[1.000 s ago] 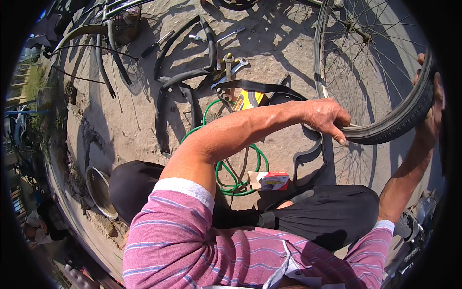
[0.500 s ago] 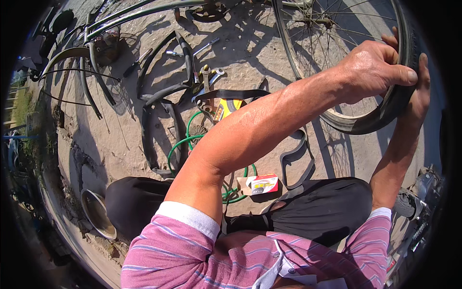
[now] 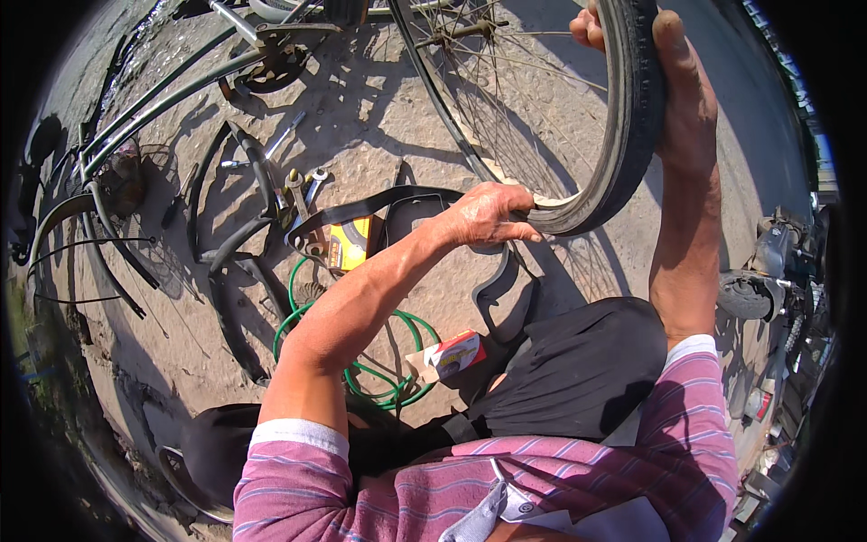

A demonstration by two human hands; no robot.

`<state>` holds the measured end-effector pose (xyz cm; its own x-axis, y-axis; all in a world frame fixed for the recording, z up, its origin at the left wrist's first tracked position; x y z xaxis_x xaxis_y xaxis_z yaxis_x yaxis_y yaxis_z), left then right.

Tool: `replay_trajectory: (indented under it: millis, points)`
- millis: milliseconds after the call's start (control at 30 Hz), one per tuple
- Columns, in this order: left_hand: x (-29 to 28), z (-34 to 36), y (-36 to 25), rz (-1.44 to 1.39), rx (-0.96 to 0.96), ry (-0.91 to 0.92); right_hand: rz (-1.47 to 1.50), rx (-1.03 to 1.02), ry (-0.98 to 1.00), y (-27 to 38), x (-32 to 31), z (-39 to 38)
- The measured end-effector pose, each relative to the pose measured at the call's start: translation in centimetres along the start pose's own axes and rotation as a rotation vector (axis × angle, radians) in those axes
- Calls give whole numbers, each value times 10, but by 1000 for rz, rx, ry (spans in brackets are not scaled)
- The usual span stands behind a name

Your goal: The person removes a bicycle tire from the rim, inserts a new inner tube, and reinflates it using a hose. The person then remounts the tire onto the rim and secures it.

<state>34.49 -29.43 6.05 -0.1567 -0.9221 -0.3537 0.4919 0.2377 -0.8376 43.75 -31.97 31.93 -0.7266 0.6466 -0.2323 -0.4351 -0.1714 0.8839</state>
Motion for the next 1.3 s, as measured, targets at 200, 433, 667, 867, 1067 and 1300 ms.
replay_trajectory:
  millis: [200,433,667,867,1067,1300]
  points:
    - [-30,74,-96,-541,-187,-129,172,148,-219,-5,-30,-16]
    - [-68,90,-126,-890,-61,-322,382,172,5,-8,-10,-4]
    - [-23,64,-102,-664,-135,-130,73,23,-87,-1,-12,-17]
    - [33,33,-35,-167,59,-67,-62,8,-205,7,-24,-23]
    - [42,8,32,214,-90,59,-103,-34,-219,16,-22,-17]
    - [27,42,-77,-122,-163,-45,-7,0,-302,36,-30,-12]
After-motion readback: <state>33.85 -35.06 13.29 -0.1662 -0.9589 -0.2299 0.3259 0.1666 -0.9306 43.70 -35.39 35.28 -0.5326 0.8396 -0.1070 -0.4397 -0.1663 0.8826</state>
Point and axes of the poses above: each hand's wrist, its own z-axis towards the middle knuckle, its own x-axis out of the palm, y = z × x, the point moved 10 cm from there along z, towards the middle knuckle, and after that the axes turned 4 degrees about x, right-handed, at the moved point
